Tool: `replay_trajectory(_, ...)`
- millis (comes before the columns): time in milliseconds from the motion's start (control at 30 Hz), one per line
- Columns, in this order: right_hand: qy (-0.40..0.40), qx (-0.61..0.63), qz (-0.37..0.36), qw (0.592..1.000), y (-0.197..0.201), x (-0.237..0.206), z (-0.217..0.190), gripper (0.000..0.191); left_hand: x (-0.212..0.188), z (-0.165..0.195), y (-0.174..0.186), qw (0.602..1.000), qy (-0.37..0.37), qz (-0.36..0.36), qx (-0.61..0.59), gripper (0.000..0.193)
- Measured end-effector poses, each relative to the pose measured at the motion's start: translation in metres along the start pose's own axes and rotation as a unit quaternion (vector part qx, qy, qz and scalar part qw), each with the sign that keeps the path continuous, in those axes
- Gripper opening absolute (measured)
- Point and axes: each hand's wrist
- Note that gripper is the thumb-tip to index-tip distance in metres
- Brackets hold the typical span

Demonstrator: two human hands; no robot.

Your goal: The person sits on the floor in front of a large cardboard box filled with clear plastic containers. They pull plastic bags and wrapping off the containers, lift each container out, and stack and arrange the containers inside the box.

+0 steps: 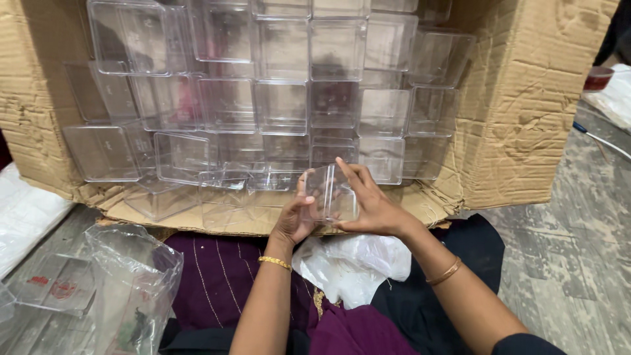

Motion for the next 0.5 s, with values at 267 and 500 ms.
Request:
replay_trajectory(267, 0.017, -0.022, -0.001, 1.000, -0.0056, -0.0004, 0.0067, 0.126, 0.0017, 0.0005, 0.0105, 1.000, -0.004, -0.015, -0.010, 0.089)
replay_trajectory(500, 0.003, -0.031, -0.008, 0.999, -0.0074, -0.0045, 0.0066, 0.127, -0.0012, 0.0006, 0.0044, 1.000, 0.003, 0.000, 0.000, 0.090)
Point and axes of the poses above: each hand's wrist, its own x-axis towards the middle knuckle, its own y-axis out of the back of the hand, z = x × y, and after that the axes turned 14 degrees about y, right-handed
